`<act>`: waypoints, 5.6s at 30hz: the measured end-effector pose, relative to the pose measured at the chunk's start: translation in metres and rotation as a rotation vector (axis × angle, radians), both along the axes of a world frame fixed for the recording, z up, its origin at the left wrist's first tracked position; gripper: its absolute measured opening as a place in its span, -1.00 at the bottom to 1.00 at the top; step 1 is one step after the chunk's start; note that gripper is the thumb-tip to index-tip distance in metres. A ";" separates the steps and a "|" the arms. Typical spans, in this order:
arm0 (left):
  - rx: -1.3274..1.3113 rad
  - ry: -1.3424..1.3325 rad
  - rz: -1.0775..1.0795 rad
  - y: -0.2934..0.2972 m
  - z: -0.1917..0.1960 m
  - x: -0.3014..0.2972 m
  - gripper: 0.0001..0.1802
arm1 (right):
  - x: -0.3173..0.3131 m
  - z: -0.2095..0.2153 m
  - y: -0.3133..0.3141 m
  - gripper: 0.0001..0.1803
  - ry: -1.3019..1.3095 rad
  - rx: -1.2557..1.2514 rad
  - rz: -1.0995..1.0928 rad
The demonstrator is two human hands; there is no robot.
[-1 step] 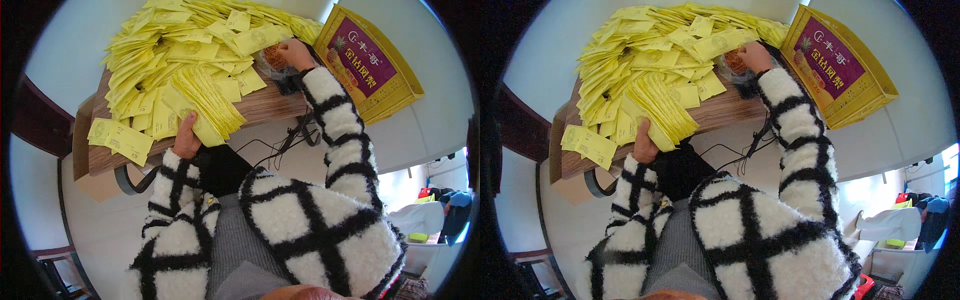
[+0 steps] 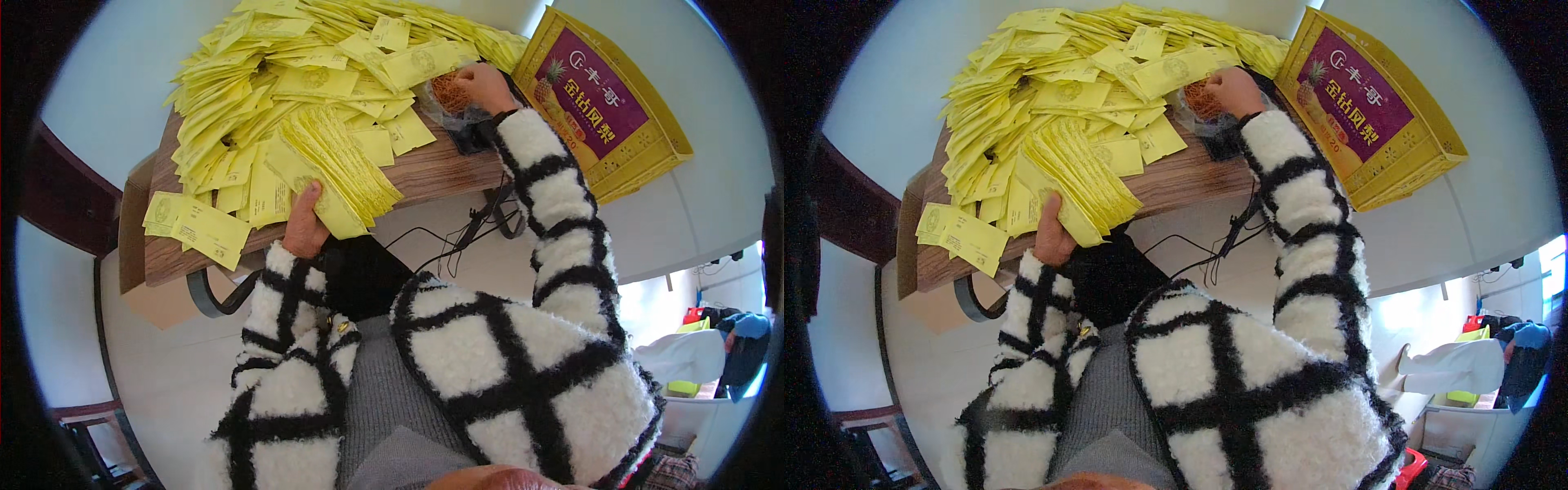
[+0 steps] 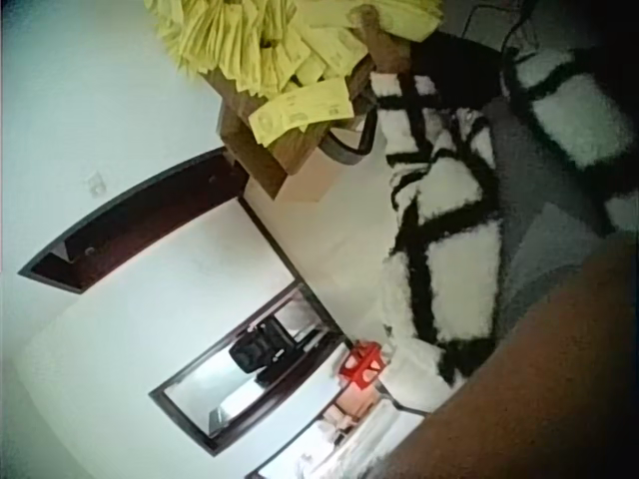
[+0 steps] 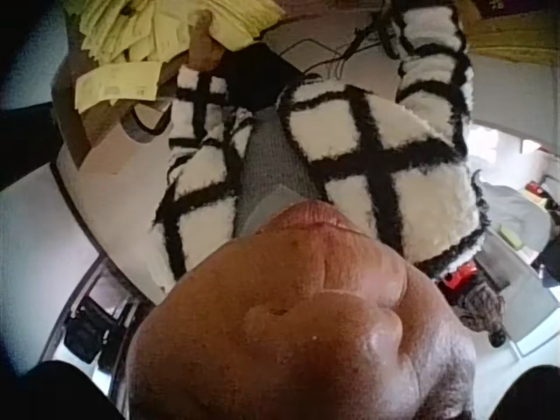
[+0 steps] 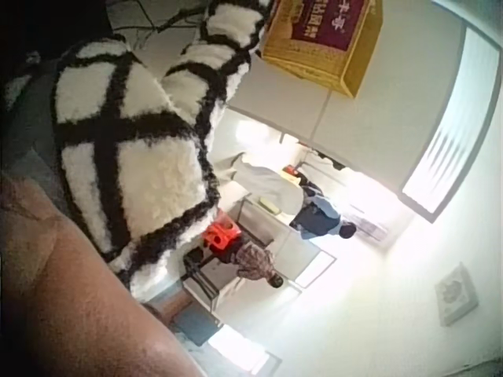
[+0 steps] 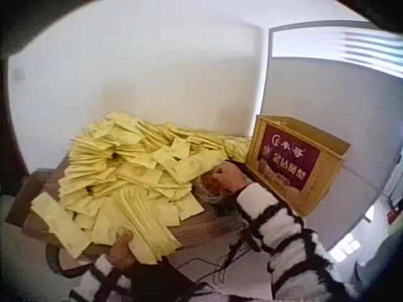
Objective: Folding and stacking yellow paper items at a workstation.
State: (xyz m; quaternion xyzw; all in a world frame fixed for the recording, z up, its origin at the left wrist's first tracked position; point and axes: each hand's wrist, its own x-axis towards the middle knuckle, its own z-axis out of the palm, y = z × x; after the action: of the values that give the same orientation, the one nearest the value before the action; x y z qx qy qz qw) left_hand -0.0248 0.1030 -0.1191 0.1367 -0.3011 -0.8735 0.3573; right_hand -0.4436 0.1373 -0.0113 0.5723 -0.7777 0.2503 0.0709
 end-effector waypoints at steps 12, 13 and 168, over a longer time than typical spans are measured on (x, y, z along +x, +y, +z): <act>-0.069 0.102 -0.038 -0.002 -0.010 0.005 -0.40 | 0.034 0.019 0.030 -0.75 -0.939 0.007 0.219; -0.073 0.102 -0.039 -0.004 -0.011 0.005 -0.40 | 0.044 0.020 0.037 -0.75 -0.938 0.002 0.220; -1.151 -0.524 0.444 0.000 0.046 -0.048 0.03 | 0.191 0.063 0.086 0.30 0.113 -0.012 0.607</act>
State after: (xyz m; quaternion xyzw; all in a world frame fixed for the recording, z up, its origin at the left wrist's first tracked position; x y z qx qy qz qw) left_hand -0.0732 0.1026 -0.0735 0.1907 -0.7606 -0.4172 0.4594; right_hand -0.2523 0.2228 0.0521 0.7910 -0.5646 0.2324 0.0394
